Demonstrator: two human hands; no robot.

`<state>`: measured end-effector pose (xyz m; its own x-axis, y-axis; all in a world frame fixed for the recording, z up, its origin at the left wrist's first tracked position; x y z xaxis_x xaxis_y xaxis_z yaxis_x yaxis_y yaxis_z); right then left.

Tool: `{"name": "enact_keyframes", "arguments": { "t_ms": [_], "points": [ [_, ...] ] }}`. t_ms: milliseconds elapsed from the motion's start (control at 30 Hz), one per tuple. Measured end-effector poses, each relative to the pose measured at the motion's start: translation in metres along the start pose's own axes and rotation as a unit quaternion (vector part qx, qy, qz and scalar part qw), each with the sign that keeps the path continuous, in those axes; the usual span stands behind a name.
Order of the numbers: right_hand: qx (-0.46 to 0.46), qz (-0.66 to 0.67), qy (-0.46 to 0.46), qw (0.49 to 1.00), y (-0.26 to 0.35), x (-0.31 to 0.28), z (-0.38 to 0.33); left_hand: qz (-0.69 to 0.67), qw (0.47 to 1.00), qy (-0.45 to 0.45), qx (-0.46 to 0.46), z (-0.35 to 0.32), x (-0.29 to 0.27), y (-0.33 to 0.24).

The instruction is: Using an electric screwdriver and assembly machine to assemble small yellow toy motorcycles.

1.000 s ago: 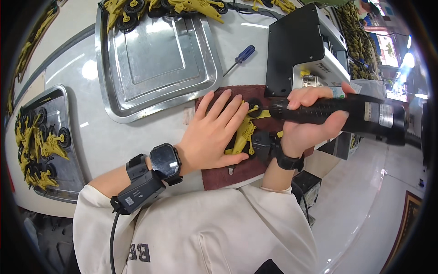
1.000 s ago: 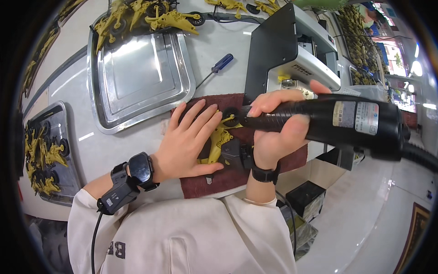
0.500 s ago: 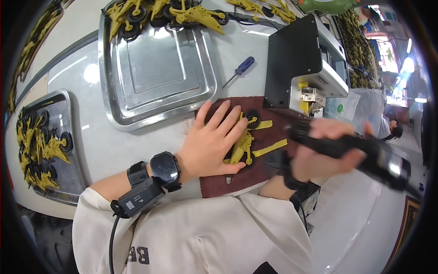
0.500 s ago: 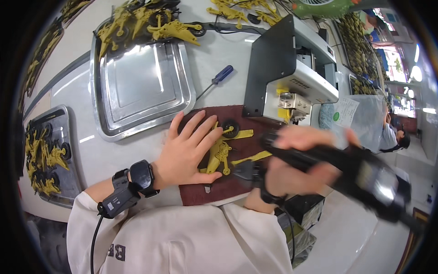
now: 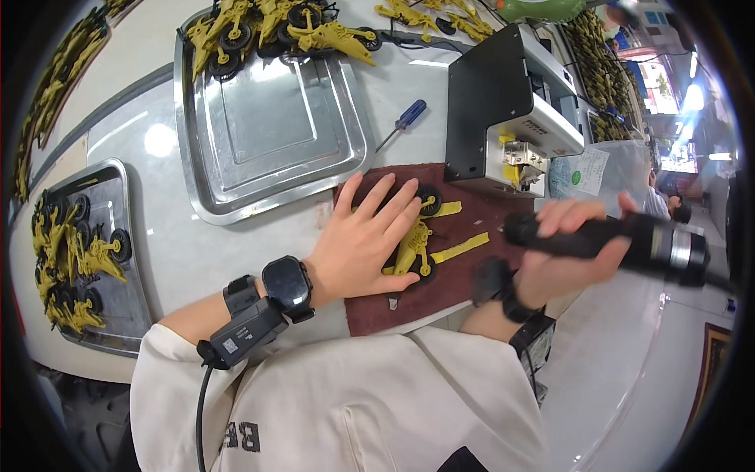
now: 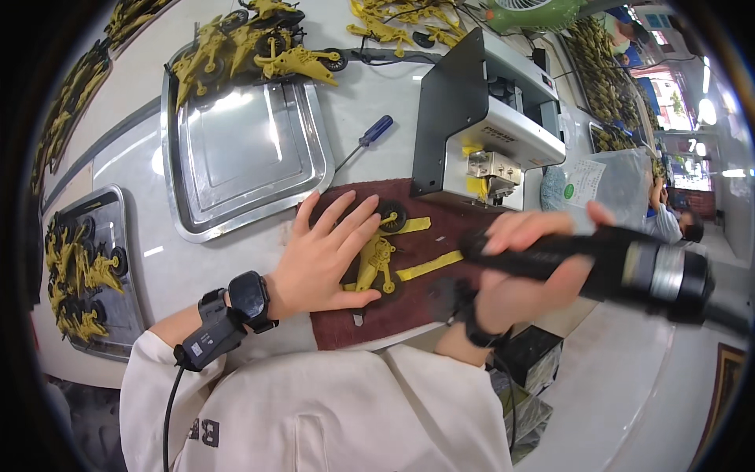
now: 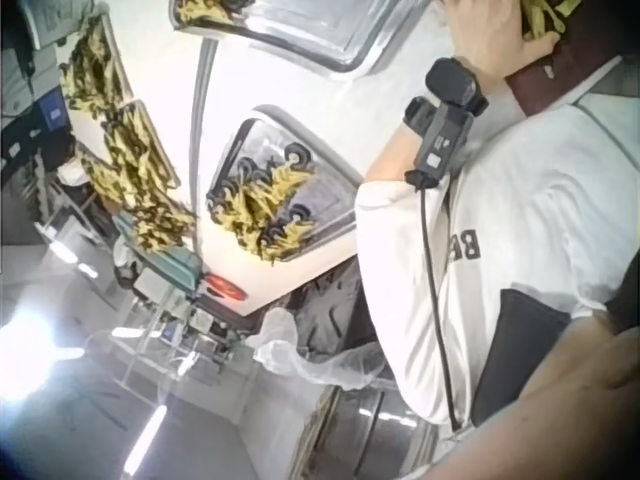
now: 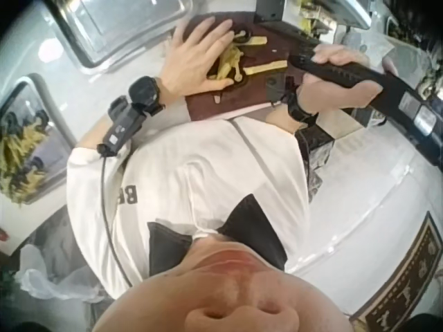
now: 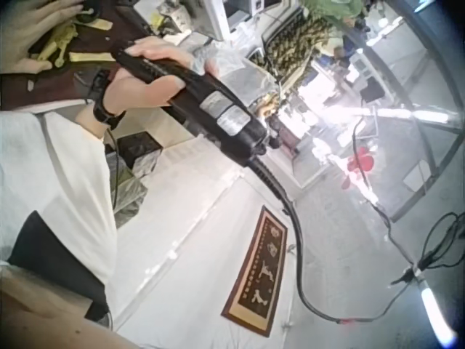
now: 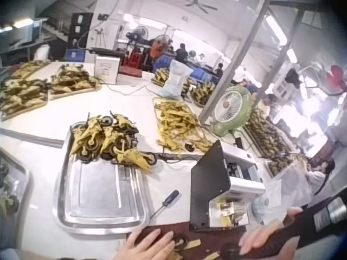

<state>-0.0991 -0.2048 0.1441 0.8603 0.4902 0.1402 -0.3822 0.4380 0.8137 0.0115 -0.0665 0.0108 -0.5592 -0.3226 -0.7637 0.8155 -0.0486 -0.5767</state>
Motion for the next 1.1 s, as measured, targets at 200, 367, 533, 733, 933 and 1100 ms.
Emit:
{"name": "enact_keyframes", "arguments": {
  "t_ms": [200,367,533,733,933,1100],
  "points": [
    [-0.010,0.134,0.124,0.983,-0.007,0.054,-0.039,0.000,1.000,-0.006,0.004,0.000,-0.002,-0.001],
    [0.006,0.170,0.148,0.974,-0.016,0.063,-0.038,-0.004,1.000,-0.009,0.009,-0.001,-0.004,-0.002],
    [0.079,0.114,0.104,0.985,-0.035,0.068,-0.043,0.001,1.000,-0.014,0.006,-0.002,-0.002,0.000],
    [0.030,0.007,0.152,0.988,-0.036,0.078,-0.046,0.003,1.000,0.001,0.004,0.000,-0.001,-0.001],
    [0.013,0.046,0.134,0.990,-0.024,0.061,-0.042,0.010,1.000,0.021,0.002,0.001,-0.001,-0.001],
    [-0.138,-0.078,-0.025,0.987,0.034,0.001,0.012,0.008,1.000,0.016,0.003,0.005,-0.002,-0.005]
  ]
}}
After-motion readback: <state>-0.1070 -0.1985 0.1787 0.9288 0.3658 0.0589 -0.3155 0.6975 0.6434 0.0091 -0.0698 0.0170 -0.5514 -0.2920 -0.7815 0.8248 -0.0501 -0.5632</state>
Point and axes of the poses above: each hand's wrist, its own z-axis towards the middle knuckle, its own x-axis out of the palm, y = z × x, the point moved 7 cm from there along z, towards the middle knuckle
